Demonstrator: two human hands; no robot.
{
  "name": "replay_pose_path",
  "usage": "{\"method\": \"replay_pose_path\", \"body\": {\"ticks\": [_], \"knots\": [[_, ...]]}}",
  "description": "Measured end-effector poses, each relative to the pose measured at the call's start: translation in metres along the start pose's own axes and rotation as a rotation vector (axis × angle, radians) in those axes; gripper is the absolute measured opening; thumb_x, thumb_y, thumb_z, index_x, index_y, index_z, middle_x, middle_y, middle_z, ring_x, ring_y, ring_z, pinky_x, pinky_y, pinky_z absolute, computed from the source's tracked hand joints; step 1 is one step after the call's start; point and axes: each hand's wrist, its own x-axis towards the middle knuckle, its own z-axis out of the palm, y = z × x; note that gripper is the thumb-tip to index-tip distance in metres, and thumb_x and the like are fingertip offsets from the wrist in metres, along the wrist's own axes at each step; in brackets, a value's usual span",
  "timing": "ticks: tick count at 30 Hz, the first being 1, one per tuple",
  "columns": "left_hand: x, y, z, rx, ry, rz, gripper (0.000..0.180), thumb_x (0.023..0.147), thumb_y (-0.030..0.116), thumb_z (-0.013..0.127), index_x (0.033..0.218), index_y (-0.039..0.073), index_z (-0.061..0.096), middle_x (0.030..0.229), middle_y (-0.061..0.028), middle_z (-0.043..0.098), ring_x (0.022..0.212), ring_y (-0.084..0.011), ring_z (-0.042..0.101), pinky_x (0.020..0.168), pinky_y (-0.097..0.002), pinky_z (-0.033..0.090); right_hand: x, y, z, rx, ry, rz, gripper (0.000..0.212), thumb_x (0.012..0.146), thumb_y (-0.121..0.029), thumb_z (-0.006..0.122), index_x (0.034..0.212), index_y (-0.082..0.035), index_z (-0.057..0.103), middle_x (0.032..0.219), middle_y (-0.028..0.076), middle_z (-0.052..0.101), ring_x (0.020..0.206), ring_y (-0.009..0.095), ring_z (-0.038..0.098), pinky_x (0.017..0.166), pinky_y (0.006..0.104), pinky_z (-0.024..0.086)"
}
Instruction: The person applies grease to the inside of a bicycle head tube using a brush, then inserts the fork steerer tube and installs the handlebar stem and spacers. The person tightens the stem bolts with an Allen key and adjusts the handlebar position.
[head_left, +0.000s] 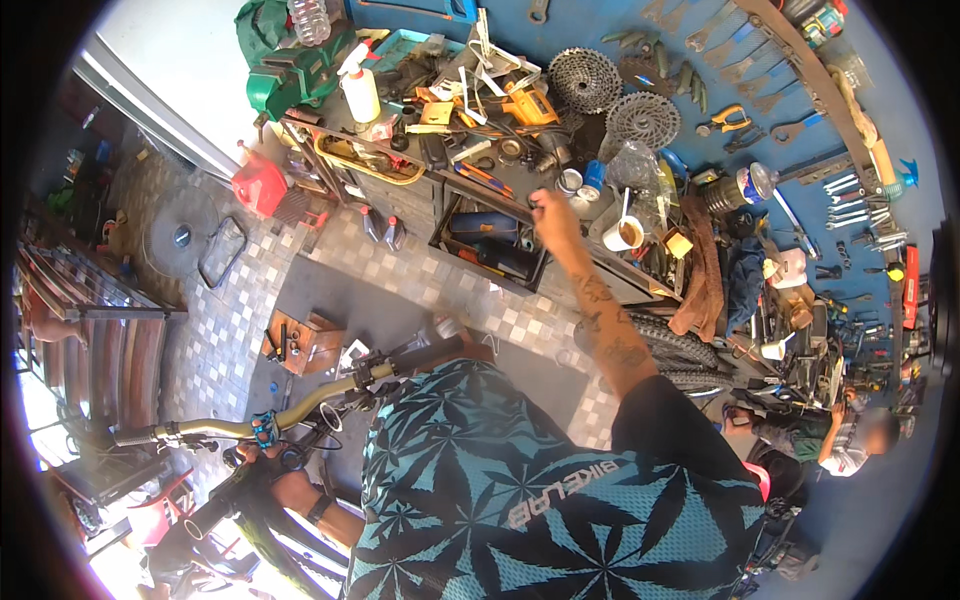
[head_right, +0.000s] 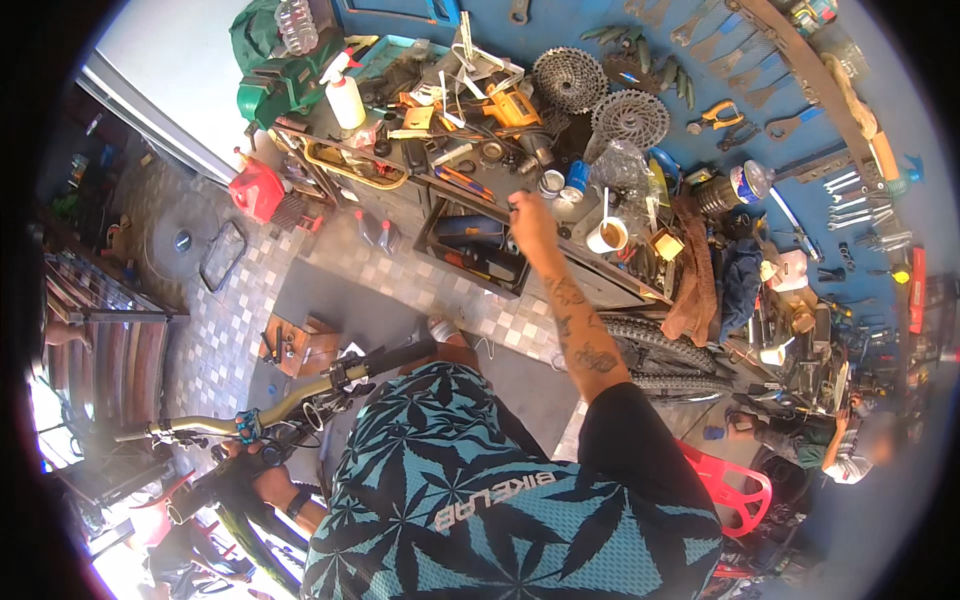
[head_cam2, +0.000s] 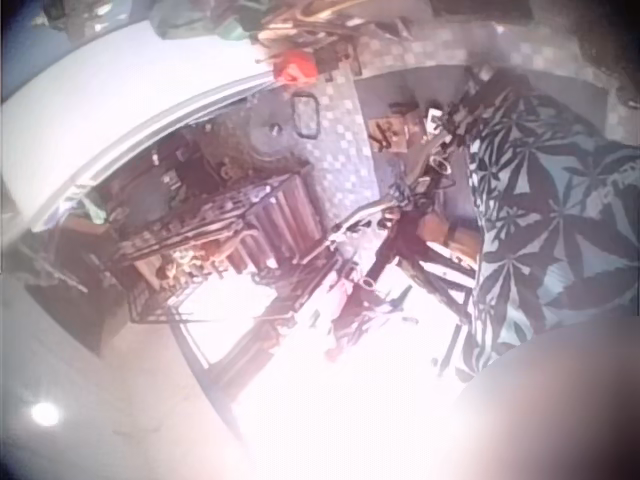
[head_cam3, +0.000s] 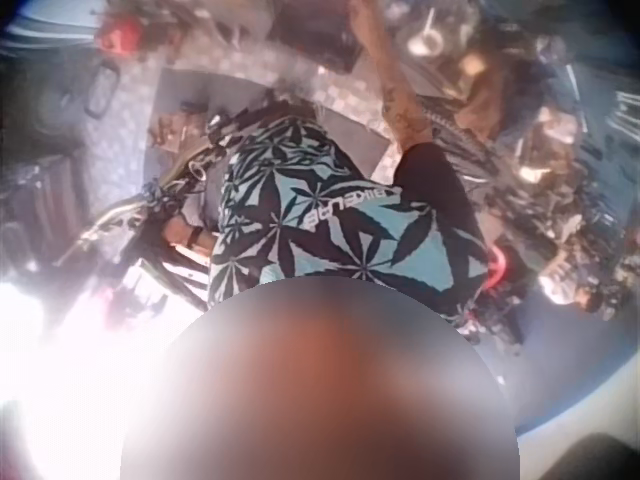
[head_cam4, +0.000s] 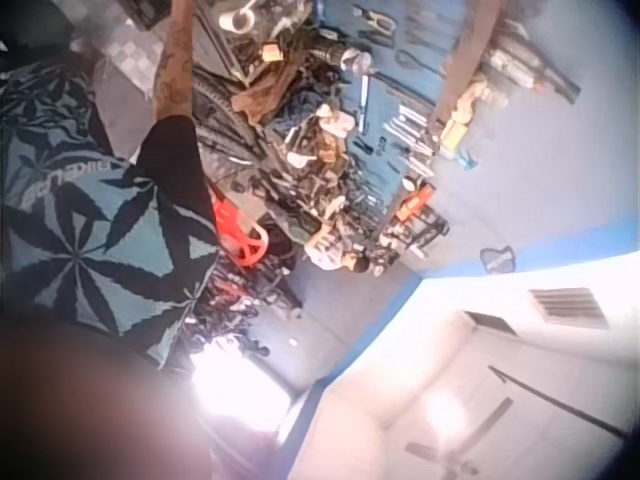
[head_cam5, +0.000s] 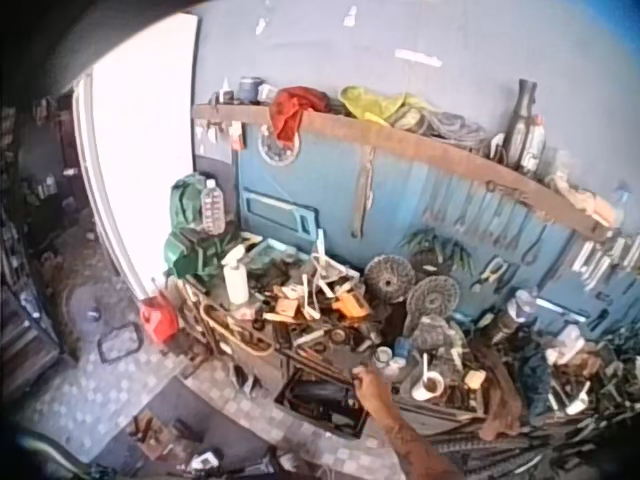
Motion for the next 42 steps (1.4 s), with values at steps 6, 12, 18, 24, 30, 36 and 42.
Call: {"method": "replay_pose_path", "body": {"ticks": [6, 12, 18, 24, 30, 36, 42], "knots": [[0.002, -0.008, 0.009, 0.011, 0.027, 0.018, 0.041, 0.107, 0.029, 0.051, 0.134, 0.001, 0.061, 0.114, -0.008, 0.068, 0.115, -0.023, 0.059, 0.091, -0.0376, 0.05, 0.044, 0.054, -0.012, -0.209, -0.119, -0.131, 0.024, 0.093, -0.029, 0.077, 0.102, -0.008, 0.071, 0.093, 0.016, 0.076, 0.09, 0.036, 0.074, 0.08, 0.0475, 0.059], [0.003, -0.01, 0.006, 0.014, 0.079, 0.044, 0.04, 0.107, 0.029, 0.05, 0.133, 0.001, 0.061, 0.114, -0.008, 0.067, 0.115, -0.0228, 0.059, 0.091, -0.0378, 0.051, 0.06, 0.044, 0.003, -0.383, -0.256, 0.163, 0.036, 0.092, -0.04, 0.077, 0.097, -0.004, 0.077, 0.095, 0.021, 0.077, 0.092, 0.037, 0.076, 0.081, 0.0477, 0.061], [0.009, -0.01, 0.002, 0.017, 0.091, 0.04, 0.04, 0.107, 0.029, 0.05, 0.133, 0.001, 0.061, 0.114, -0.0081, 0.067, 0.114, -0.0226, 0.059, 0.091, -0.038, 0.051, 0.056, 0.059, 0.019, -0.136, -0.148, 0.365, 0.035, 0.088, -0.043, 0.079, 0.094, -0.008, 0.08, 0.094, 0.018, 0.079, 0.094, 0.036, 0.076, 0.086, 0.0462, 0.06], [0.01, -0.012, 0.003, 0.037, 0.113, 0.03, 0.039, 0.107, 0.029, 0.049, 0.133, 0.001, 0.061, 0.114, -0.0081, 0.067, 0.113, -0.0224, 0.059, 0.091, -0.0383, 0.051, 0.052, 0.079, 0.022, 0.147, -0.06, 0.509, 0.038, 0.084, -0.046, 0.084, 0.083, -0.008, 0.079, 0.086, 0.014, 0.078, 0.088, 0.034, 0.076, 0.08, 0.0435, 0.058], [0.003, -0.009, -0.002, 0.064, 0.132, 0.046, 0.039, 0.107, 0.028, 0.049, 0.133, 0.001, 0.061, 0.115, -0.0081, 0.067, 0.113, -0.0222, 0.059, 0.091, -0.0385, 0.051, 0.039, 0.091, 0.018, 0.396, -0.029, 0.664, 0.043, 0.082, -0.045, 0.086, 0.088, -0.003, 0.075, 0.085, 0.016, 0.077, 0.085, 0.032, 0.075, 0.079, 0.0431, 0.057], [0.004, -0.009, -0.006, 0.066, 0.134, 0.066, 0.039, 0.107, 0.028, 0.049, 0.132, 0.001, 0.061, 0.115, -0.0081, 0.067, 0.112, -0.0219, 0.059, 0.09, -0.0387, 0.051, 0.059, 0.075, 0.041, 0.326, -0.048, 0.63, 0.048, 0.083, -0.047, 0.083, 0.091, 0.0, 0.078, 0.096, 0.016, 0.08, 0.091, 0.035, 0.076, 0.083, 0.0425, 0.057], [0.003, -0.007, -0.005, 0.066, 0.138, 0.074, 0.039, 0.107, 0.028, 0.048, 0.132, 0.001, 0.061, 0.115, -0.0082, 0.066, 0.112, -0.0217, 0.06, 0.09, -0.039, 0.052, 0.065, 0.049, 0.038, 0.216, 0.041, 0.413, 0.034, 0.092, -0.04, 0.075, 0.092, -0.006, 0.079, 0.09, 0.014, 0.079, 0.089, 0.034, 0.075, 0.079, 0.0457, 0.057]]}}
